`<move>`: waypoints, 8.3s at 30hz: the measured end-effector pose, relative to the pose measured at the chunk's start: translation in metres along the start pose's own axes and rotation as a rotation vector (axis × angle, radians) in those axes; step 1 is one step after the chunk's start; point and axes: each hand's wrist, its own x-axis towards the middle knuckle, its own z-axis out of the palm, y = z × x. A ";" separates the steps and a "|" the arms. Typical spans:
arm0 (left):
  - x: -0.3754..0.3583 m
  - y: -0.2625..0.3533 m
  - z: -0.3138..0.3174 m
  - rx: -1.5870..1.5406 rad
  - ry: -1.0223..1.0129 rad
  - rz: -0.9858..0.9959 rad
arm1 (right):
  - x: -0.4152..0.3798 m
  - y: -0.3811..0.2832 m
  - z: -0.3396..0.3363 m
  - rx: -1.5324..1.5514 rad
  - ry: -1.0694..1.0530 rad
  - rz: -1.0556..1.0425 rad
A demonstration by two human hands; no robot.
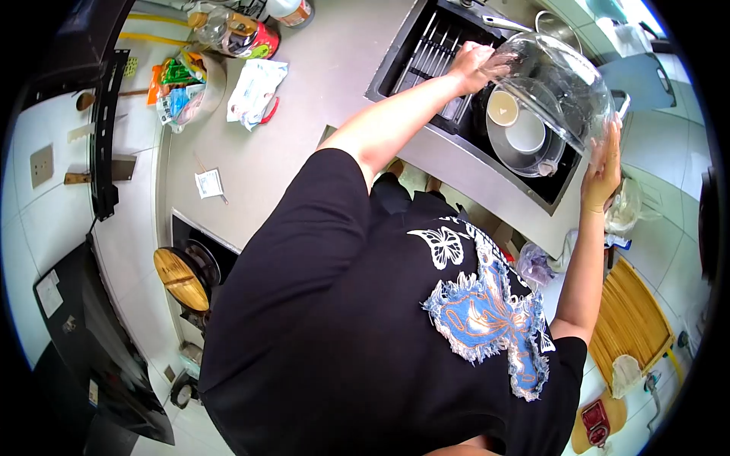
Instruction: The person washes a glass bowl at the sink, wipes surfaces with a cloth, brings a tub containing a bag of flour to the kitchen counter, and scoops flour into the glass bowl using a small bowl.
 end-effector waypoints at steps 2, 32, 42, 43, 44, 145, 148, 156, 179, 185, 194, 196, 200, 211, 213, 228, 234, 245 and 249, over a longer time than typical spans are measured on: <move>-0.008 0.010 -0.011 0.024 -0.065 -0.070 | -0.005 0.007 0.003 -0.009 -0.045 0.066; -0.178 0.033 -0.298 -0.728 0.278 -1.295 | -0.043 0.004 0.161 0.779 -0.614 1.051; -0.194 -0.028 -0.318 -0.791 0.393 -1.360 | -0.158 0.065 0.073 0.486 -0.382 1.219; -0.198 -0.039 -0.320 -0.808 0.398 -1.360 | -0.168 0.068 0.066 0.470 -0.329 1.237; -0.206 -0.054 -0.328 -0.851 0.407 -1.362 | -0.178 0.075 0.062 0.466 -0.304 1.223; -0.179 0.076 -0.092 -0.332 -0.411 -1.120 | -0.262 0.125 -0.066 -0.921 -0.063 0.854; -0.164 0.049 -0.093 -0.355 -0.243 -1.183 | -0.248 0.110 -0.025 -0.926 -0.118 0.861; -0.077 0.061 -0.077 -0.704 -0.138 -1.041 | -0.195 0.072 0.125 -0.793 -0.189 0.687; -0.130 0.088 -0.104 -1.310 -0.324 -1.090 | -0.108 -0.015 0.078 0.720 0.468 1.208; -0.140 0.084 -0.111 -0.923 -0.276 -1.242 | -0.166 0.104 0.032 -0.446 0.075 1.054; -0.138 0.125 -0.069 -0.840 -0.353 -1.310 | -0.124 0.030 0.200 -0.491 -0.440 0.699; -0.136 0.133 -0.062 -0.795 -0.359 -1.330 | -0.124 0.028 0.209 -0.426 -0.464 0.649; -0.132 0.136 -0.049 -0.746 -0.376 -1.284 | -0.144 0.070 0.159 -0.448 -0.553 0.357; -0.178 0.089 -0.081 -0.384 -0.373 -1.185 | -0.234 0.106 -0.061 -0.825 -0.368 0.595; -0.192 0.067 -0.088 -0.197 -0.338 -1.018 | -0.231 0.096 -0.074 -0.788 -0.325 0.671; -0.127 0.011 -0.115 0.691 -0.298 -0.325 | -0.365 0.018 -0.018 0.596 0.920 1.818; -0.132 0.015 -0.122 0.675 -0.259 -0.384 | -0.376 0.003 -0.002 0.606 0.801 1.874; -0.144 0.035 -0.144 0.676 -0.200 -0.430 | -0.346 0.001 0.009 0.754 0.805 1.772; -0.148 0.024 -0.151 0.685 -0.206 -0.420 | -0.329 0.001 0.023 0.754 0.773 1.767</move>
